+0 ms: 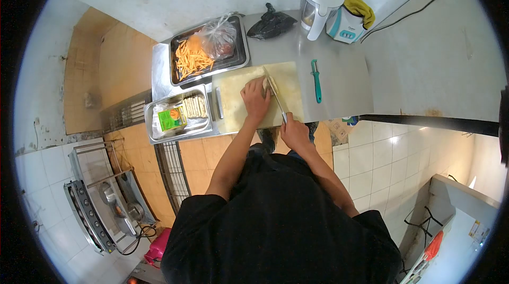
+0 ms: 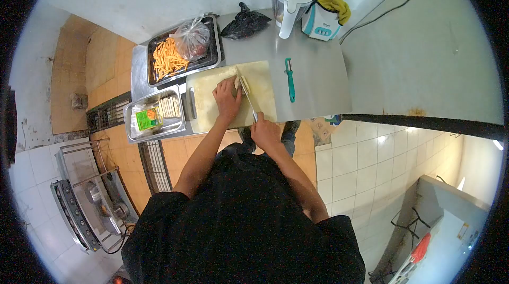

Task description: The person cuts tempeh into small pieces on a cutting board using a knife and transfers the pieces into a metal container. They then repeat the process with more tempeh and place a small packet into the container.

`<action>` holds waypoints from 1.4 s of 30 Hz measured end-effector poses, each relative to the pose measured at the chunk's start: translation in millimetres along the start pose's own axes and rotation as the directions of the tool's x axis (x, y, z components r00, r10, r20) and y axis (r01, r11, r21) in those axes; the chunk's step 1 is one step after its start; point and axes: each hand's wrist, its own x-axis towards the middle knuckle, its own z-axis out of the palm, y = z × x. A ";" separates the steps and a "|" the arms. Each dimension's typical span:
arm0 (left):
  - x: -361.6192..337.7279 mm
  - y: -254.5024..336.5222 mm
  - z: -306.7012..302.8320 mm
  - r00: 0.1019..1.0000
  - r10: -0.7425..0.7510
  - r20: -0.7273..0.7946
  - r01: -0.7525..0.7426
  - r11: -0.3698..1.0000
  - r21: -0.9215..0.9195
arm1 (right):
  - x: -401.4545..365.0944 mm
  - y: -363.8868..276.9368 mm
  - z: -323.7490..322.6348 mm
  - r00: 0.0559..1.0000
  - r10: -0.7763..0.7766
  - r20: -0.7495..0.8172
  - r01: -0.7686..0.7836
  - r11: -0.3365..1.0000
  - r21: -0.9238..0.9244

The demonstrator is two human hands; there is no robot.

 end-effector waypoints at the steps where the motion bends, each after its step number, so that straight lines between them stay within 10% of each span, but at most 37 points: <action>1: 0.6 1.2 -0.7 1.000 -0.013 0.008 0.013 1.000 0.005 | 0.4 -0.7 -0.6 1.000 0.016 0.021 -0.016 1.000 -0.013; 19: 17.9 2.8 -17.2 0.950 0.193 0.246 -0.253 0.938 0.239 | -1.4 1.5 3.2 1.000 -0.005 -0.021 0.004 1.000 -0.024; 42: 9.8 -5.8 -9.6 0.985 0.065 0.160 -0.078 0.994 0.077 | -6.1 4.2 8.1 0.997 -0.041 -0.071 0.041 0.999 0.000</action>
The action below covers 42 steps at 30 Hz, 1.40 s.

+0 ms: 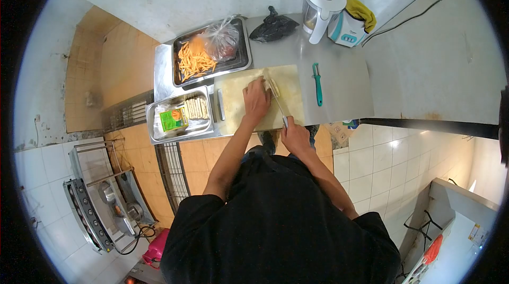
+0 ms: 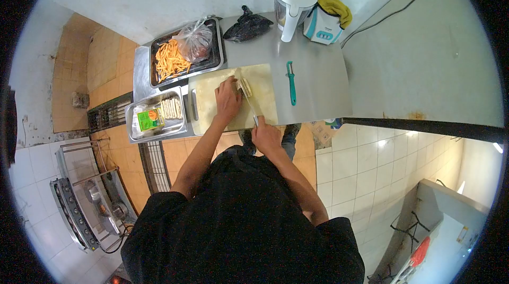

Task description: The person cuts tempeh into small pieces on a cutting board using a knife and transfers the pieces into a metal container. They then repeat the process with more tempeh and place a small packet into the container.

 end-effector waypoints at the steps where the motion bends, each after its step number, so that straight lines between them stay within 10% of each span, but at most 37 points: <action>1: -1.3 -1.0 1.5 0.999 -0.013 -0.030 0.012 1.000 -0.026 | 0.8 -0.5 0.1 1.000 0.001 0.007 -0.001 1.000 0.003; 42: -3.9 -1.6 2.1 0.997 -0.014 -0.072 0.005 0.994 -0.111 | 3.2 -9.3 -0.9 0.993 0.051 0.103 -0.051 0.999 -0.005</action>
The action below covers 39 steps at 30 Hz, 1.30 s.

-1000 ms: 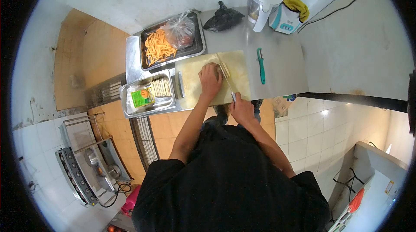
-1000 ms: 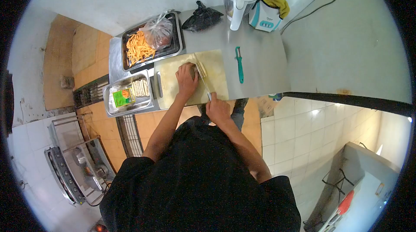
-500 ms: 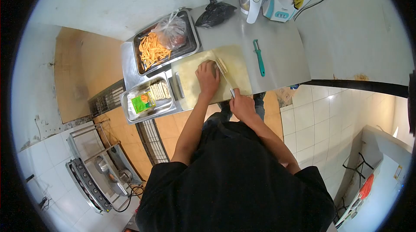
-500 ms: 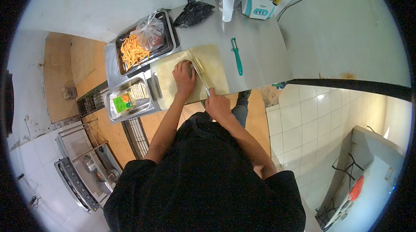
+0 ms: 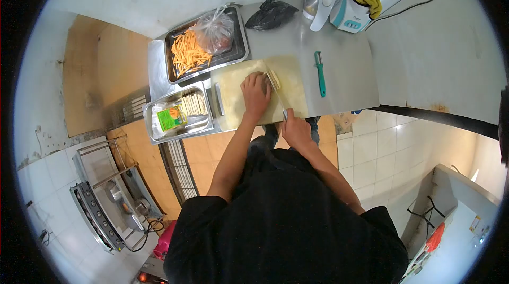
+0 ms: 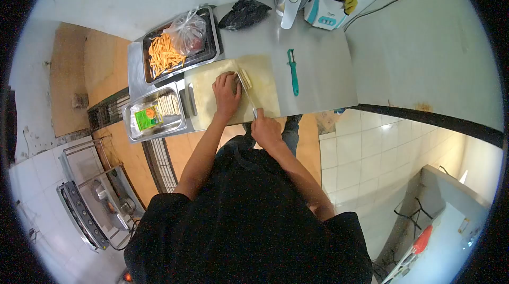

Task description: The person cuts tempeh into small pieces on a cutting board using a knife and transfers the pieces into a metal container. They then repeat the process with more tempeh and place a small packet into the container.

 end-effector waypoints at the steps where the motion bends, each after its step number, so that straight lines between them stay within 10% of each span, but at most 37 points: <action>1: -0.4 1.0 -0.8 1.000 -0.004 0.010 0.004 1.000 -0.004 | 0.9 0.3 0.8 1.000 0.001 0.002 -0.001 1.000 -0.002; 39: 6.4 -2.6 -10.6 0.989 0.120 0.092 -0.127 0.989 0.076 | -21.7 1.5 -10.2 0.999 0.034 0.031 -0.033 0.998 -0.055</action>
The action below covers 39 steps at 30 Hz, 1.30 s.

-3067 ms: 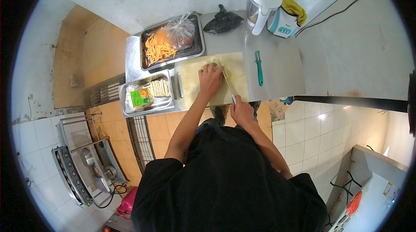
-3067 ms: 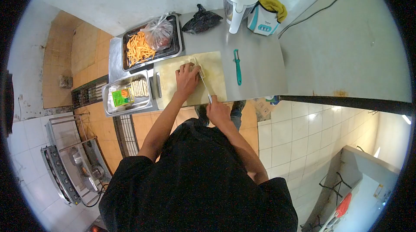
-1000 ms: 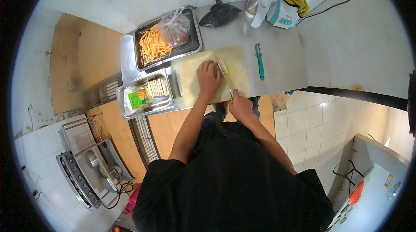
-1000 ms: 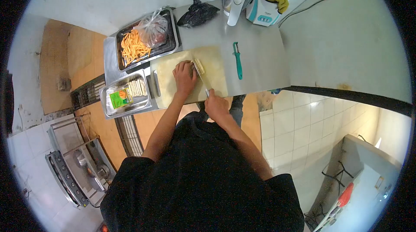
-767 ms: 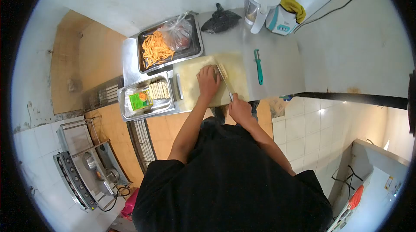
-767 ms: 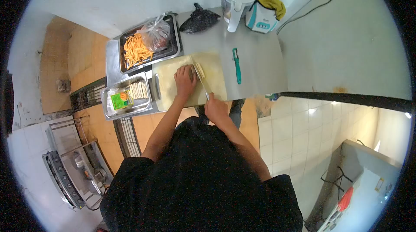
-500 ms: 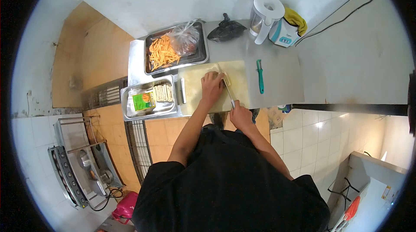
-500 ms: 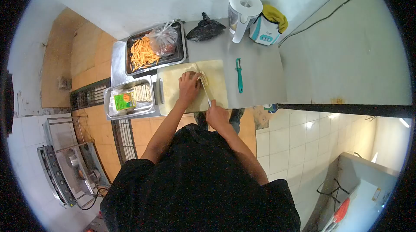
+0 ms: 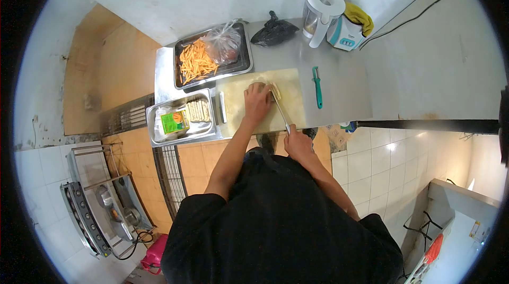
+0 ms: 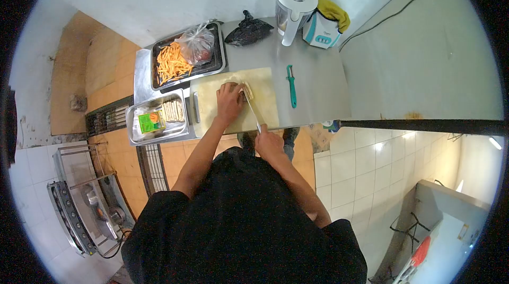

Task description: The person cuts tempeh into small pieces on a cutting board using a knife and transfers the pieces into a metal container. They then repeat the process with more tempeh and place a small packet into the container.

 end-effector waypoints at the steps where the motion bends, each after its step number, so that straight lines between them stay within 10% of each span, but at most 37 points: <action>1: 0.1 0.5 -0.1 1.000 -0.023 0.013 0.023 1.000 0.000 | -4.3 0.6 -0.3 1.000 -0.005 -0.003 0.005 1.000 0.011; 39: -8.2 -11.9 7.1 0.997 -0.058 -0.048 0.049 0.985 -0.167 | 23.6 -17.6 11.9 0.992 -0.037 -0.118 0.044 0.998 0.051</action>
